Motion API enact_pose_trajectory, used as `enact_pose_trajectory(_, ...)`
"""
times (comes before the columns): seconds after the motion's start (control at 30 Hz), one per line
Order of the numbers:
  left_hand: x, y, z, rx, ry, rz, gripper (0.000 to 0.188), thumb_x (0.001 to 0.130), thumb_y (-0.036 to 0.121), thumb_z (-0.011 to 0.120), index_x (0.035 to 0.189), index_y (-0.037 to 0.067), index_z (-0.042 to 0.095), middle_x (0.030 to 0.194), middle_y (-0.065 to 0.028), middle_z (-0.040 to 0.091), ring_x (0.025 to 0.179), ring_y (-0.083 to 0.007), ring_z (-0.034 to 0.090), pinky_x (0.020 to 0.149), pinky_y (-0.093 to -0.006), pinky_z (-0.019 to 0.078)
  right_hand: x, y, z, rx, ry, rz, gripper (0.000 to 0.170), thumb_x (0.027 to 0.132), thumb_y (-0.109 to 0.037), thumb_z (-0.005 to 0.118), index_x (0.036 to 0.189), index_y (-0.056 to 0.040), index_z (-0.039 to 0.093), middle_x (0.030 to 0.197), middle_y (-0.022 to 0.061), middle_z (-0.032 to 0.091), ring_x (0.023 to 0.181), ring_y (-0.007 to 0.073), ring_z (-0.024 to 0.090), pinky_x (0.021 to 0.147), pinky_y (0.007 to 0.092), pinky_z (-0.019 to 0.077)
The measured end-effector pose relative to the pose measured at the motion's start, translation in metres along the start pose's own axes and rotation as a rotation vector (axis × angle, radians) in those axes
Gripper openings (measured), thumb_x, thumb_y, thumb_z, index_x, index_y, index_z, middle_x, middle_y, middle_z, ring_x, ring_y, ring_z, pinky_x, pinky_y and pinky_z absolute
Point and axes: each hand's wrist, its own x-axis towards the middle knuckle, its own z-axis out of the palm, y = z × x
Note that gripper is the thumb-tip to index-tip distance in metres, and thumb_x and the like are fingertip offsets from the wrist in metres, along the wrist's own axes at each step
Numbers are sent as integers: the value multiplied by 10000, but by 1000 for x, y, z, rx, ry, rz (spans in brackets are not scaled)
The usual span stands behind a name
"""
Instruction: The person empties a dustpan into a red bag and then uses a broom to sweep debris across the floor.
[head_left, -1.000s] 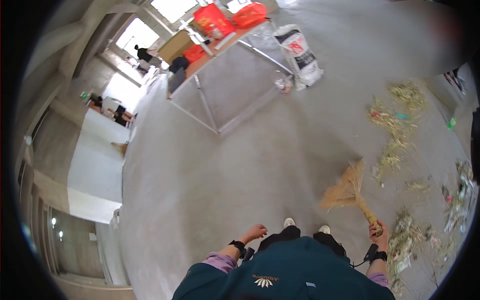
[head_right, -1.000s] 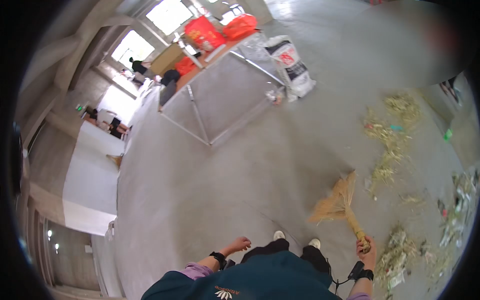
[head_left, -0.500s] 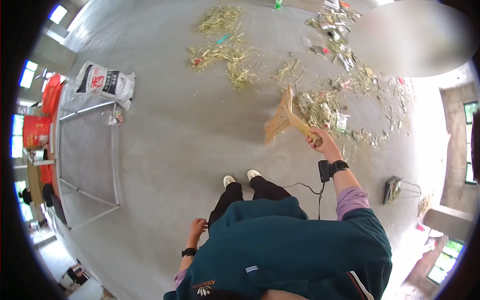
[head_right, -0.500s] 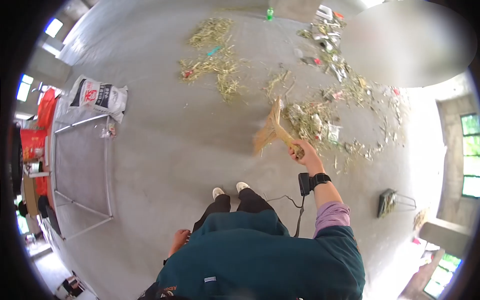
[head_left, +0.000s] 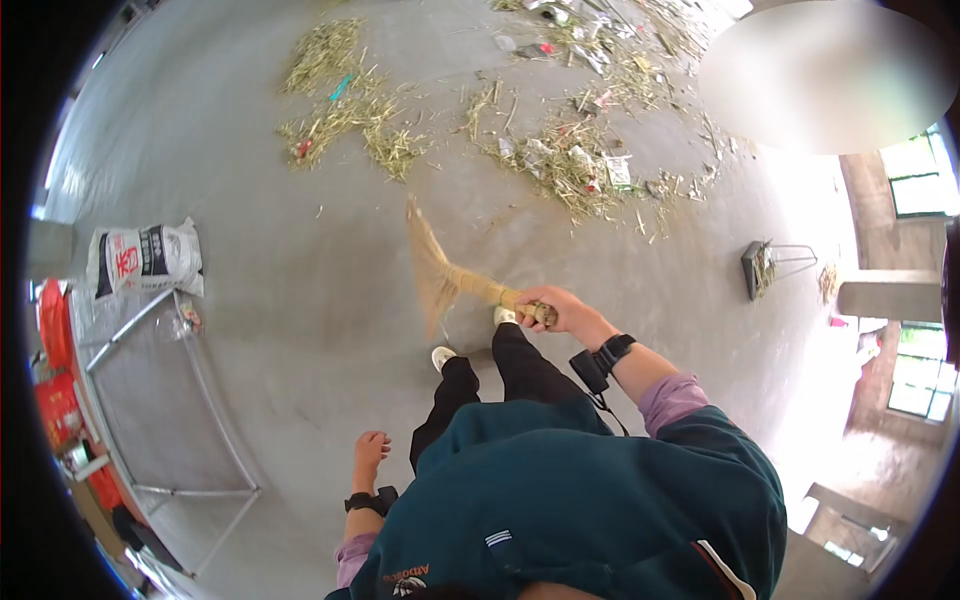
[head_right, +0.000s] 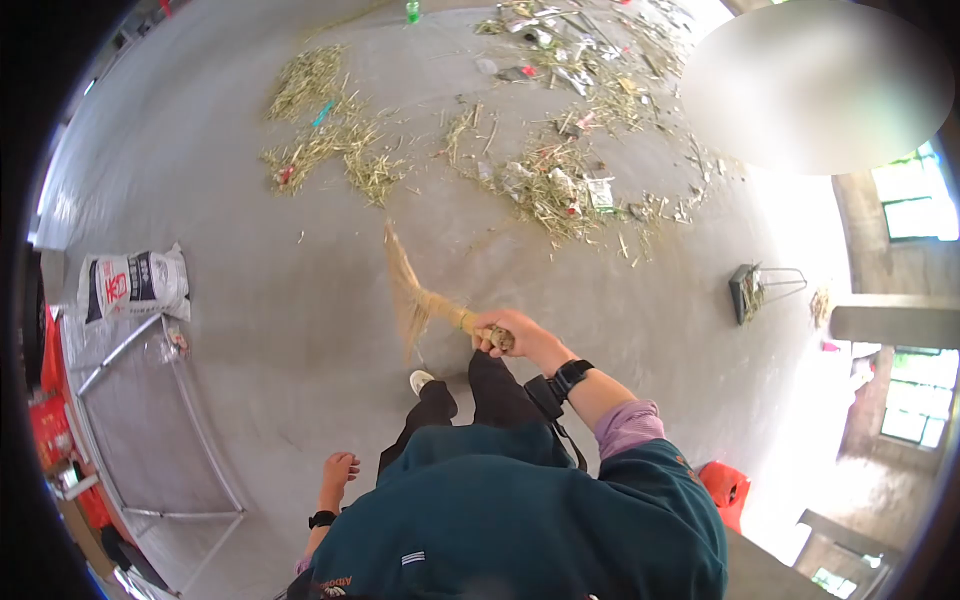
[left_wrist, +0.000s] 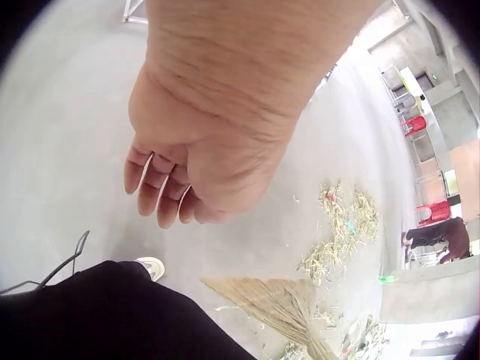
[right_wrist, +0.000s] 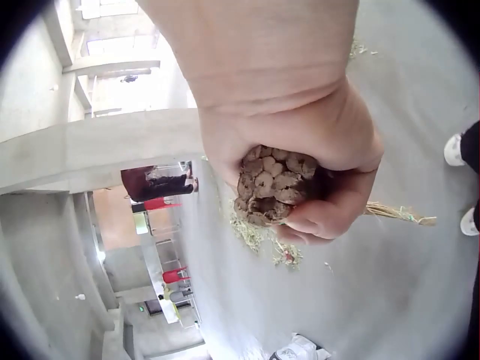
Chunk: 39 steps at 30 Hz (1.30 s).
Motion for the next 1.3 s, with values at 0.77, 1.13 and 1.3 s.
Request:
enact_pose_trajectory(0.77, -25, 170, 152, 262, -81, 94, 248, 803, 218, 522, 935, 17, 581, 817, -72, 631, 658, -137, 574, 573, -266, 458, -148, -71, -201, -161, 291, -336, 275, 744, -121, 573, 1004, -38, 540, 654, 48, 541, 483, 122, 529, 358, 255, 392)
enact_pose_trajectory(1.13, -38, 292, 240, 413, -97, 179, 221, 807, 188, 509, 908, 7, 585, 779, -64, 613, 627, -132, 563, 547, -258, 450, -139, -89, -301, 184, 47, -166, 194, 731, -164, 608, 806, 12, 578, 660, 102, 588, 491, 164, 552, 377, 247, 404)
enact_pose_trajectory(1.3, -52, 348, 291, 540, -153, 241, 218, 807, 187, 508, 894, 5, 589, 764, -60, 606, 619, -130, 558, 537, -253, 446, -186, -109, -354, 32, 189, -290, 378, 720, -154, 595, 1039, 38, 529, 666, 88, 566, 486, 151, 531, 381, 260, 395)
